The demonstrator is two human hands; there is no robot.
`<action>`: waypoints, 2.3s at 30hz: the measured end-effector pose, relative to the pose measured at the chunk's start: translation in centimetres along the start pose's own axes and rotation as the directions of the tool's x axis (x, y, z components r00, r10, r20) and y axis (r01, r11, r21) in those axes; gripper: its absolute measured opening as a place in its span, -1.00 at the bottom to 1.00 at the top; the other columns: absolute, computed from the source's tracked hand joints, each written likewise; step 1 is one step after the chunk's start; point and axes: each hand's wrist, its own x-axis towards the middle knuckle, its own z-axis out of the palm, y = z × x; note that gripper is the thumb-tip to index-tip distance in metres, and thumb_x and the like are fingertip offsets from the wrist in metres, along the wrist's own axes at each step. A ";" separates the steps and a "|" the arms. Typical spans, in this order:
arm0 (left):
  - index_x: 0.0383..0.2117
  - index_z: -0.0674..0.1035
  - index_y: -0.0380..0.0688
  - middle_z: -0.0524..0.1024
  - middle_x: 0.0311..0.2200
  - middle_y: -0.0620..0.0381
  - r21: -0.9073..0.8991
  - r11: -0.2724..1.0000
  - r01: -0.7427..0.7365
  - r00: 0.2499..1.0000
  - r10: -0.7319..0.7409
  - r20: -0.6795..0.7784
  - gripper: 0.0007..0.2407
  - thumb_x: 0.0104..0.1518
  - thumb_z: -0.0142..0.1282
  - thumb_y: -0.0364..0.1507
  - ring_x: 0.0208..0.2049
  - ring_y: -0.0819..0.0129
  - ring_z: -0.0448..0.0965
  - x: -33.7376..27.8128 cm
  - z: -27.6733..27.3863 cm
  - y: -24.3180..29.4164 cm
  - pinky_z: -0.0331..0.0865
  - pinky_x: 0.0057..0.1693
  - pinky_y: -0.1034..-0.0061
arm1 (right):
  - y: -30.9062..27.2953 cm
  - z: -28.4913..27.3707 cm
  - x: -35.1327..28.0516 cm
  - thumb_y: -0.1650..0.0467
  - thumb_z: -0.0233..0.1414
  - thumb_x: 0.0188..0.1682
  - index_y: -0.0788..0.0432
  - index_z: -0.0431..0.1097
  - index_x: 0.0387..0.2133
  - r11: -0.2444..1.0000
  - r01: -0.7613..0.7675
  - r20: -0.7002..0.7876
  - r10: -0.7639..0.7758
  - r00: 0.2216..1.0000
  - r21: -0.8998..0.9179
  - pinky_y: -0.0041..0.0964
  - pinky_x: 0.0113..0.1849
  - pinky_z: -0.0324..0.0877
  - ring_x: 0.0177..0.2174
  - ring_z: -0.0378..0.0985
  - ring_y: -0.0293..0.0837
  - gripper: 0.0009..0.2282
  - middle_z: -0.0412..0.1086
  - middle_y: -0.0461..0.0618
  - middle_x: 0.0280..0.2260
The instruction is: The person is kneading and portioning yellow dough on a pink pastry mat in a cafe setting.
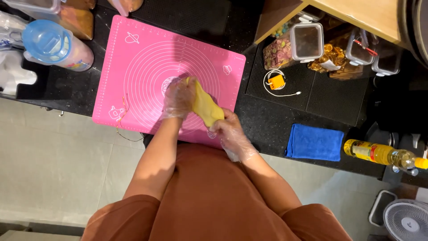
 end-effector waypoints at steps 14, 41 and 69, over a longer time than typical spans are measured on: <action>-0.56 0.56 -0.14 0.49 -0.60 0.00 -0.376 0.866 0.328 0.942 -0.330 0.061 -0.57 0.32 -0.11 -0.09 -0.58 0.22 0.46 2.5 -1.0 -0.8 0.37 -0.30 0.18 | -2.0 0.8 -1.2 0.68 -0.18 -0.40 0.45 0.29 0.03 0.947 -0.007 -0.059 0.027 0.998 0.320 -0.18 0.06 0.41 0.06 0.46 0.12 -0.43 0.42 0.27 0.01; -0.40 0.50 -0.16 0.41 -0.61 0.17 -0.934 0.037 0.355 0.727 -0.640 0.251 -0.68 0.34 -0.05 -0.16 -0.68 0.39 0.35 3.3 -4.6 -6.9 0.26 -0.51 0.38 | -1.0 -8.1 -3.0 0.61 -0.02 -0.41 0.49 0.35 -0.20 0.967 0.069 0.166 -0.112 0.980 0.244 -0.20 -0.24 0.32 -0.31 0.45 0.02 -0.60 0.43 0.19 -0.24; 0.07 0.45 -0.18 0.54 -0.04 0.08 -0.914 -0.214 0.344 0.820 -0.406 0.404 -0.70 0.30 -0.04 -0.30 -0.09 0.38 0.58 -7.8 -2.7 -4.1 0.44 0.10 0.47 | -6.2 4.7 0.7 0.27 0.07 0.03 0.27 0.40 -0.08 0.684 -0.251 -0.320 0.026 0.947 -0.686 -0.23 -0.18 0.47 -0.25 0.53 -0.17 -0.68 0.50 0.01 -0.22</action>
